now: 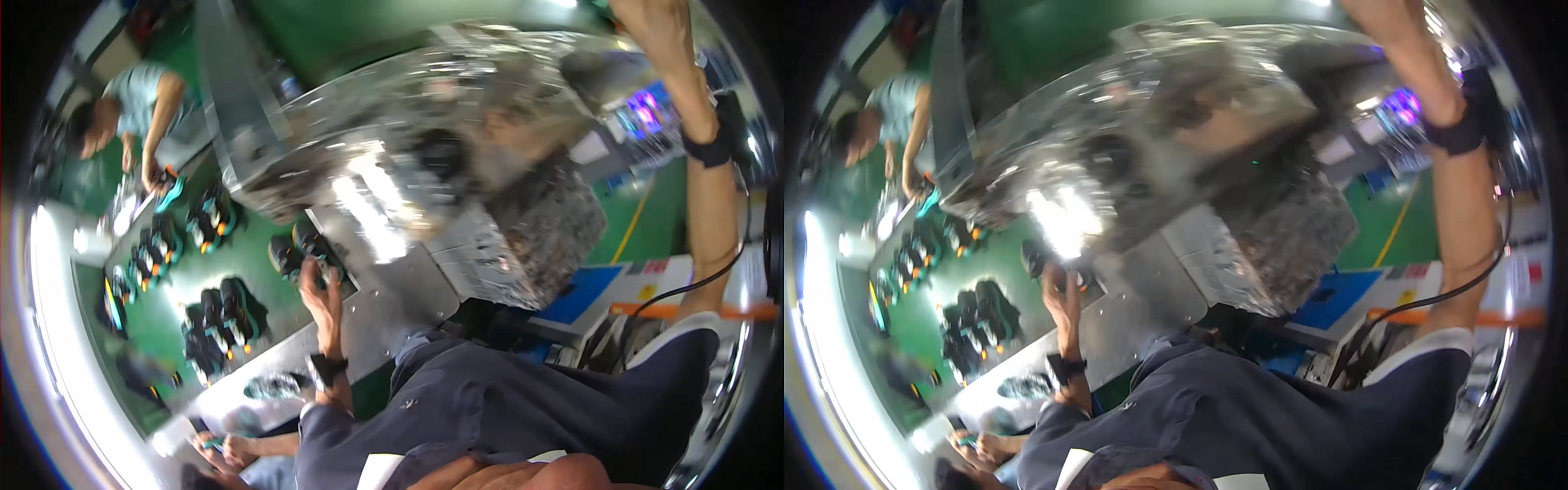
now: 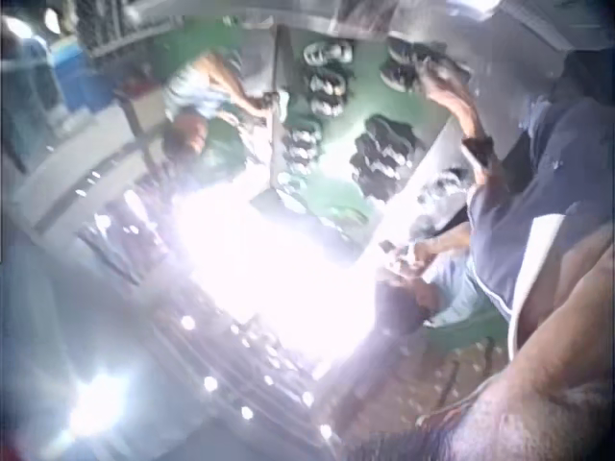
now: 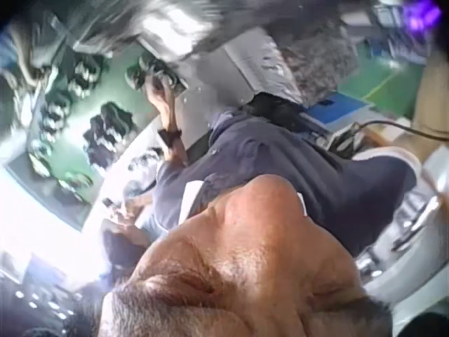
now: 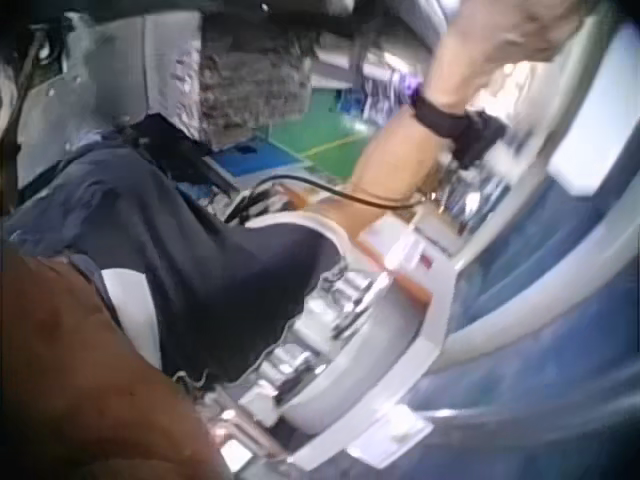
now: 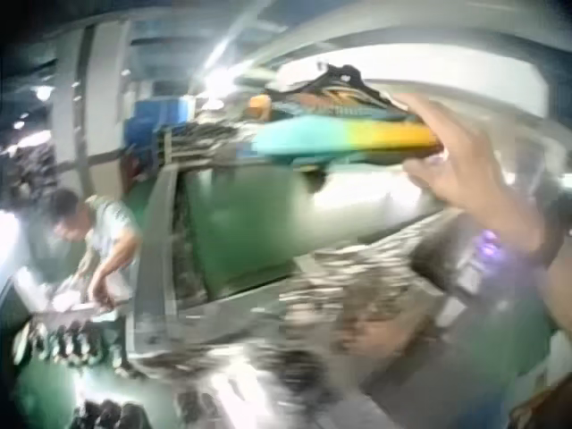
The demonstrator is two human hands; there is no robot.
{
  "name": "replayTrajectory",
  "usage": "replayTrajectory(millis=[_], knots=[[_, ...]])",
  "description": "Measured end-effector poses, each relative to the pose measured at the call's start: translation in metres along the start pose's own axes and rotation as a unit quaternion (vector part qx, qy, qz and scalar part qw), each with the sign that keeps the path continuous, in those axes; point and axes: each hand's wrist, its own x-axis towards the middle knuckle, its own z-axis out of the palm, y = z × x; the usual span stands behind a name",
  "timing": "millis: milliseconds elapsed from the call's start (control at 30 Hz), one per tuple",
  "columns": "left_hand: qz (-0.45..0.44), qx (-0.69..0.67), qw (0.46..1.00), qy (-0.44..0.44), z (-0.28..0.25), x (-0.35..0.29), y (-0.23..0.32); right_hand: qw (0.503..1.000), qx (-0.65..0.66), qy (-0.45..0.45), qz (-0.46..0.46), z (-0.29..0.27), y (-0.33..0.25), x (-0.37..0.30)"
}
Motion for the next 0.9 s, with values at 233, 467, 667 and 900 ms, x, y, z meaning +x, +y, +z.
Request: replayTrajectory(millis=[233, 467, 667, 900], knots=[[-0.164, -0.57, 0.487, -0.641, 0.096, -0.091, 0.233, 0.979, -0.202, 0.005, 0.022, -0.174, -0.118, -0.127], [-0.189, -0.466, 0.305, -0.809, 0.185, -0.209, 0.349, 0.897, -0.328, -0.19, 0.226, -0.305, -0.238, -0.324], [-0.227, -0.401, 0.361, -0.811, 0.238, -0.365, 0.363, 0.681, -0.04, 0.187, 0.707, -0.379, -0.39, -0.462], [0.162, -0.248, 0.447, -0.844, 0.228, -0.558, 0.384, 0.388, -0.19, 0.477, 0.765, -0.416, -0.493, -0.532]])
